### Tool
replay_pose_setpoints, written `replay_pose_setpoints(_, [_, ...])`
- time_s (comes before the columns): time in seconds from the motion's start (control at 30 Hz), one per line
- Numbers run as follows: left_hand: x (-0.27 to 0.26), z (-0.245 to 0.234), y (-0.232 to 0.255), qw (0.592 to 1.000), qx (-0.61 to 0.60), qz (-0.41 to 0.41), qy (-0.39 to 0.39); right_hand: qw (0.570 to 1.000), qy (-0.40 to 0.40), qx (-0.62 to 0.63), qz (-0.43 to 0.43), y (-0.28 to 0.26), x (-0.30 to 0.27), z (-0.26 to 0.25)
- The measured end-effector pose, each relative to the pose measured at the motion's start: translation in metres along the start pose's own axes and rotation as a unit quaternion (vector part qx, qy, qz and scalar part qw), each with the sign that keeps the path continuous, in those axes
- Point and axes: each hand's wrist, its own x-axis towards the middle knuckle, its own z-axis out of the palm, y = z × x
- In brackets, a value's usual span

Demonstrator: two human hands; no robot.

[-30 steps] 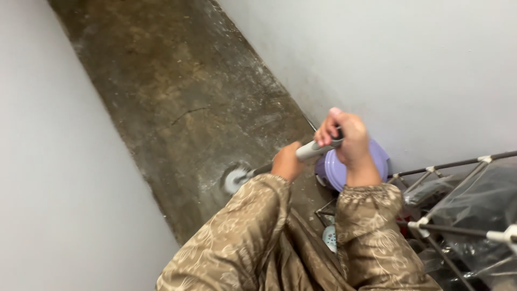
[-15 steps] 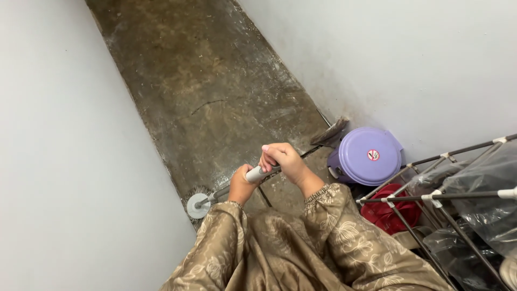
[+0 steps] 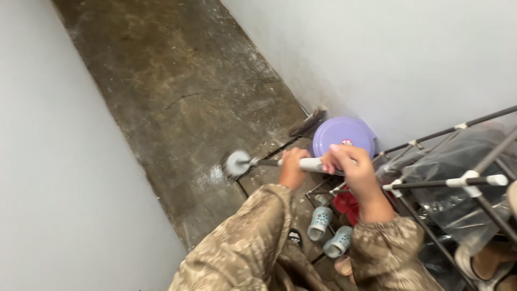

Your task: Assembling a spin mop and mopping a concrete floor in a hallway.

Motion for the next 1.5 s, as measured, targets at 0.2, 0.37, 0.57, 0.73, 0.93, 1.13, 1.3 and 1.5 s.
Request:
replay_pose_setpoints(0.2, [0.023,0.088,0.003,0.995,0.013,0.021,-0.096,0.993,0.105,0.016,-0.059,0.042,-0.035,-0.050])
replay_pose_setpoints(0.37, [0.009,0.103,0.003,0.992,0.045,0.005,-0.120,0.981,0.124,0.123,-0.091,0.058,-0.044,-0.061])
replay_pose_setpoints(0.57, [-0.002,0.062,0.014,0.995,0.091,-0.041,0.006,0.971,0.003,0.212,-0.106,0.041,-0.011,-0.055])
replay_pose_setpoints(0.73, [-0.055,0.000,-0.034,0.973,0.147,-0.098,0.146,0.955,-0.134,0.258,-0.055,0.066,0.003,0.006])
replay_pose_setpoints(0.93, [-0.166,-0.075,-0.083,0.950,0.157,-0.132,0.237,0.957,-0.265,0.118,-0.014,0.085,-0.044,0.098])
replay_pose_setpoints(1.13, [-0.224,-0.115,-0.006,0.932,0.167,-0.150,0.284,0.928,-0.354,0.118,-0.002,0.051,-0.082,0.139])
replay_pose_setpoints(1.3, [-0.246,-0.134,0.090,0.898,0.075,-0.291,0.323,0.900,-0.413,0.132,0.041,0.011,-0.095,0.161])
replay_pose_setpoints(1.5, [-0.326,-0.096,0.096,0.870,0.116,-0.334,0.345,0.858,-0.481,0.142,0.111,0.005,-0.142,0.163])
